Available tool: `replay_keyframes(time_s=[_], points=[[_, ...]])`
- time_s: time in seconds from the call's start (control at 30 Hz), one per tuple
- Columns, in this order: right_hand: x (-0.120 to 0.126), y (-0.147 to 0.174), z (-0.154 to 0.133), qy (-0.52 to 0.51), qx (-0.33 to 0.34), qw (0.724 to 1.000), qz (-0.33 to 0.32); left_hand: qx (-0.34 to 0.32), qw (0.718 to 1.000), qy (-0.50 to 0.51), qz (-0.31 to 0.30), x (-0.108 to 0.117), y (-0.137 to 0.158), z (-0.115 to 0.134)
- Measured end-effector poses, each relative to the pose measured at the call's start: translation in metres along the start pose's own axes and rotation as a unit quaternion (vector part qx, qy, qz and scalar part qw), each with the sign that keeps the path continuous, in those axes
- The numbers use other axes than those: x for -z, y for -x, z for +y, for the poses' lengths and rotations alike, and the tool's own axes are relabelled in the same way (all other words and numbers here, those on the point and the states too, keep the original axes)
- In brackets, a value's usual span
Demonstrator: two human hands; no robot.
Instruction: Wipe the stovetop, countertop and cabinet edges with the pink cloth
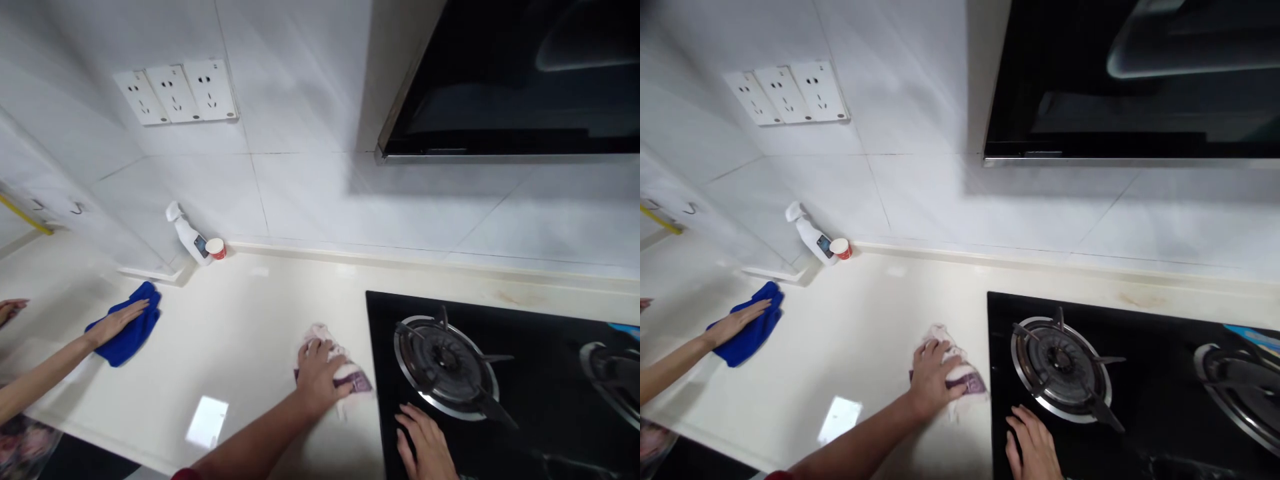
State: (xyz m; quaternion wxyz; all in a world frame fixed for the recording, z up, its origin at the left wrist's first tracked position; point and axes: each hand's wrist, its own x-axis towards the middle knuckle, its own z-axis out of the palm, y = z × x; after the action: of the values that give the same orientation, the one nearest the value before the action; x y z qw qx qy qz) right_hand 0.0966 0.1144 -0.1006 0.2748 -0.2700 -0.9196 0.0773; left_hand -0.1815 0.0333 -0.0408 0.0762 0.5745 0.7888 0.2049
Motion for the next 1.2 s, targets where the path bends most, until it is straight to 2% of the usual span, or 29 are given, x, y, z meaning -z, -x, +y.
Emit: replay_keyframes(time_s=[0.17, 0.3, 0.4, 0.5, 0.57, 0.67, 0.73, 0.83, 1.0, 1.1, 1.2], points=[[-0.001, 0.001, 0.005, -0.006, 0.018, 1.000, 0.006, -0.003, 0.999, -0.023, 0.023, -0.004, -0.106, 0.002], [0.000, 0.001, 0.005, -0.008, 0.021, 1.000, -0.007, 0.039, 0.997, -0.056, 0.031, 0.010, -0.172, -0.018], [0.000, 0.001, 0.005, -0.007, 0.017, 1.000, -0.003, 0.082, 0.993, -0.069, 0.038, 0.029, -0.198, -0.053], [-0.001, 0.002, 0.006, -0.001, 0.020, 1.000, 0.008, 0.134, 0.986, -0.079, 0.052, 0.053, -0.199, -0.097], [-0.002, 0.003, 0.007, 0.002, 0.018, 1.000, 0.001, 0.173, 0.979, -0.087, 0.062, 0.070, -0.186, -0.124], [-0.003, 0.005, 0.008, -0.001, 0.010, 1.000, -0.012, 0.219, 0.968, -0.099, 0.073, 0.092, -0.150, -0.155], [-0.004, 0.007, 0.009, -0.002, 0.006, 1.000, -0.014, 0.236, 0.963, -0.107, 0.077, 0.102, -0.118, -0.167], [-0.005, 0.009, 0.010, -0.006, -0.003, 1.000, -0.018, 0.250, 0.958, -0.115, 0.080, 0.109, -0.069, -0.172], [-0.005, 0.010, 0.011, -0.010, -0.009, 1.000, -0.024, 0.245, 0.960, -0.117, 0.075, 0.105, 0.007, -0.148], [-0.005, 0.010, 0.012, -0.010, -0.011, 0.999, -0.029, 0.224, 0.967, -0.109, 0.057, 0.093, 0.056, -0.119], [-0.006, 0.011, 0.012, -0.007, -0.009, 1.000, -0.029, 0.171, 0.980, -0.094, 0.027, 0.076, 0.113, -0.089]])
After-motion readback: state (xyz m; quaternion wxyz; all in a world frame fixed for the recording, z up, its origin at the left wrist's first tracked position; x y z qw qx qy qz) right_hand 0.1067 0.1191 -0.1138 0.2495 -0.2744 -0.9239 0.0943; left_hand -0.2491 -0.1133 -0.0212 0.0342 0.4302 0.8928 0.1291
